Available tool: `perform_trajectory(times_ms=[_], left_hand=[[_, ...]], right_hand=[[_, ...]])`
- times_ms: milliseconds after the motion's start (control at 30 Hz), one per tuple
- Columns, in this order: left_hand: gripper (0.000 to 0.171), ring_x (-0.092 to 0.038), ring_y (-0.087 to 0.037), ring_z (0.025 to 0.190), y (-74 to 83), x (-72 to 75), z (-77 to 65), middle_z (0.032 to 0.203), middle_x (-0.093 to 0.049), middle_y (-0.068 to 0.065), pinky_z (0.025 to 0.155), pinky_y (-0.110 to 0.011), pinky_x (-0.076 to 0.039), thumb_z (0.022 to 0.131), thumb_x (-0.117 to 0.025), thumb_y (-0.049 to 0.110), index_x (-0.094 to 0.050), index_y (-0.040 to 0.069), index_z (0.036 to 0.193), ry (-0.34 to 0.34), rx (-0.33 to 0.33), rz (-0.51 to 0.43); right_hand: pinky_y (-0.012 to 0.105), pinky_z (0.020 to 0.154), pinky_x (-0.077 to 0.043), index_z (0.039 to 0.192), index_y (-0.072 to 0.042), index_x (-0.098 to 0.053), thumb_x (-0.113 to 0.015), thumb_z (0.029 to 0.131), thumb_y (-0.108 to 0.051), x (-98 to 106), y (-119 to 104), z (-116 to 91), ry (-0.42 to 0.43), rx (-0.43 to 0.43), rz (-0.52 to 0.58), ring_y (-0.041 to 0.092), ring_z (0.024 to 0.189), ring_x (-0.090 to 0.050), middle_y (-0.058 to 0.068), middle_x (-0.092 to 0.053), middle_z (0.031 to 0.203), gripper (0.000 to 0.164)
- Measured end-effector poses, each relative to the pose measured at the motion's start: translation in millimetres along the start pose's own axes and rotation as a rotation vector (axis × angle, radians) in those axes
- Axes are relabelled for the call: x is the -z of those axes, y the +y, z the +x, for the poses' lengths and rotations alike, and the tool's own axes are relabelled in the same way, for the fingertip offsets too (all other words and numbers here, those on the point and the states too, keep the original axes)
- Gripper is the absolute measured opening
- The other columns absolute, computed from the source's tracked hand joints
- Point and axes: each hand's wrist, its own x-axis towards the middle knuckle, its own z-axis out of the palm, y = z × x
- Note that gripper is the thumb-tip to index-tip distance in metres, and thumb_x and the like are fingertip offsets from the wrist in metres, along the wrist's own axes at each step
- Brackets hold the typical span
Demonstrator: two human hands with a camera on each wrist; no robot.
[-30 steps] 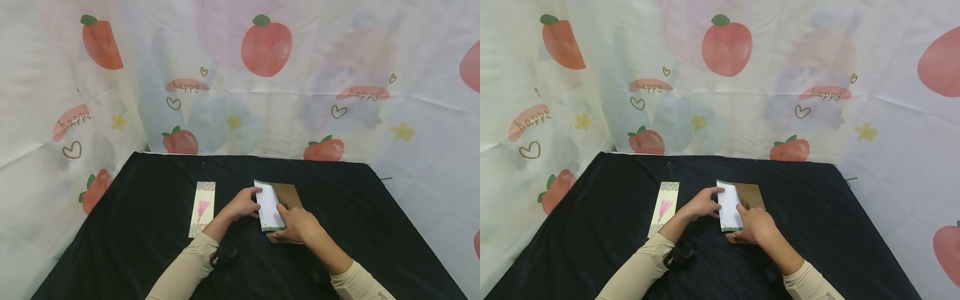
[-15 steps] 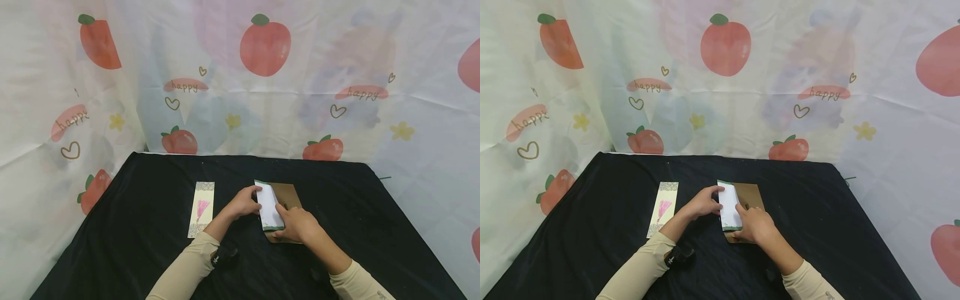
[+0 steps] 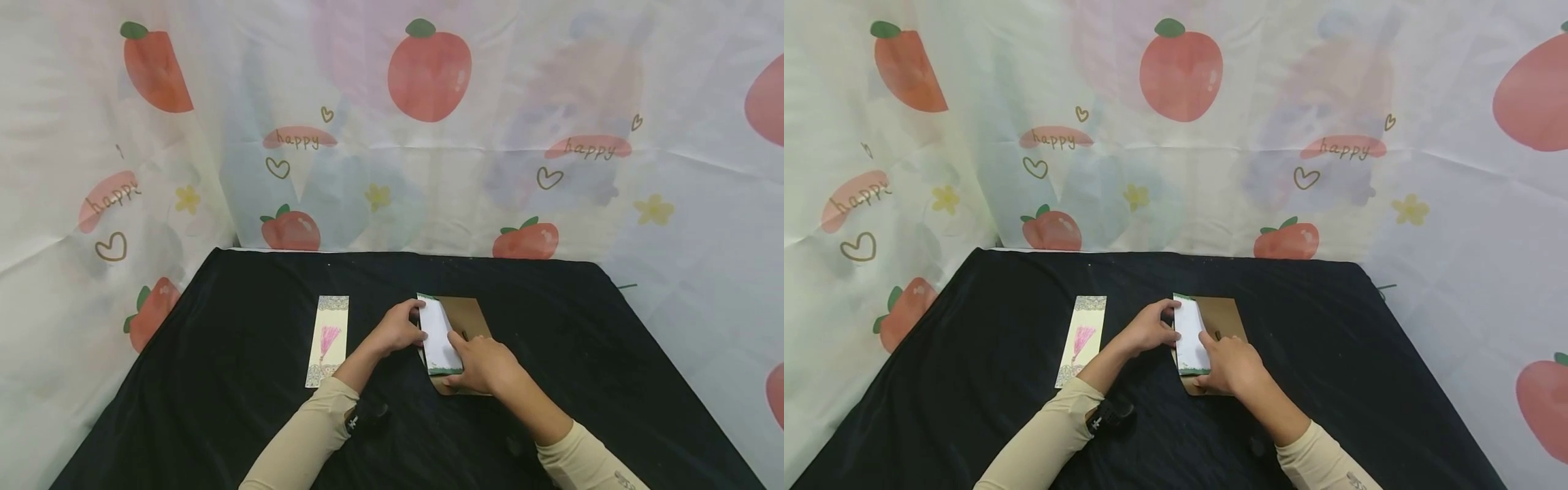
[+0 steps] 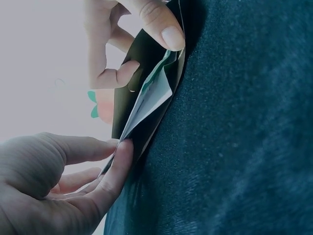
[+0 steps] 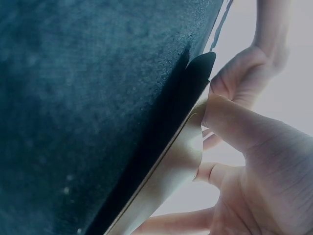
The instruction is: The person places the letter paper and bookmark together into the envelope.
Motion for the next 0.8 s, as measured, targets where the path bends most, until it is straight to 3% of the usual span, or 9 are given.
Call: perform_trajectory(times_ms=[500,700,800], left_hand=[[0.065,-0.070,-0.018,0.067,1.1,-7.0,0.1,0.121,-0.062,-0.018,0.063,-0.030,-0.060,0.084,-0.078,-0.012,-0.053,-0.004,0.143,0.012,0.006,-0.014],[0.065,-0.070,-0.018,0.067,0.5,-9.3,1.2,0.119,-0.062,-0.017,0.062,-0.028,-0.059,0.084,-0.079,-0.010,-0.054,-0.003,0.142,0.031,0.005,0.030],[0.063,-0.067,-0.017,0.075,-0.2,-10.0,1.6,0.117,-0.061,-0.015,0.064,-0.026,-0.057,0.083,-0.081,-0.007,-0.056,-0.002,0.141,0.049,-0.009,0.083]], right_hand=[[0.051,0.069,-0.055,0.139,-0.007,-0.054,-0.087,0.080,-0.050,1.1,-0.2,-0.1,-0.003,0.008,0.007,0.034,0.086,-0.064,0.017,-0.066,0.094,0.081],[0.051,0.068,-0.055,0.137,-0.008,-0.054,-0.088,0.079,-0.050,1.7,-0.4,0.0,0.003,0.009,0.007,0.033,0.084,-0.064,0.016,-0.065,0.093,0.079],[0.051,0.067,-0.055,0.135,-0.008,-0.054,-0.088,0.079,-0.049,0.8,-0.2,0.1,0.005,0.013,0.008,0.033,0.083,-0.063,0.016,-0.065,0.091,0.077]])
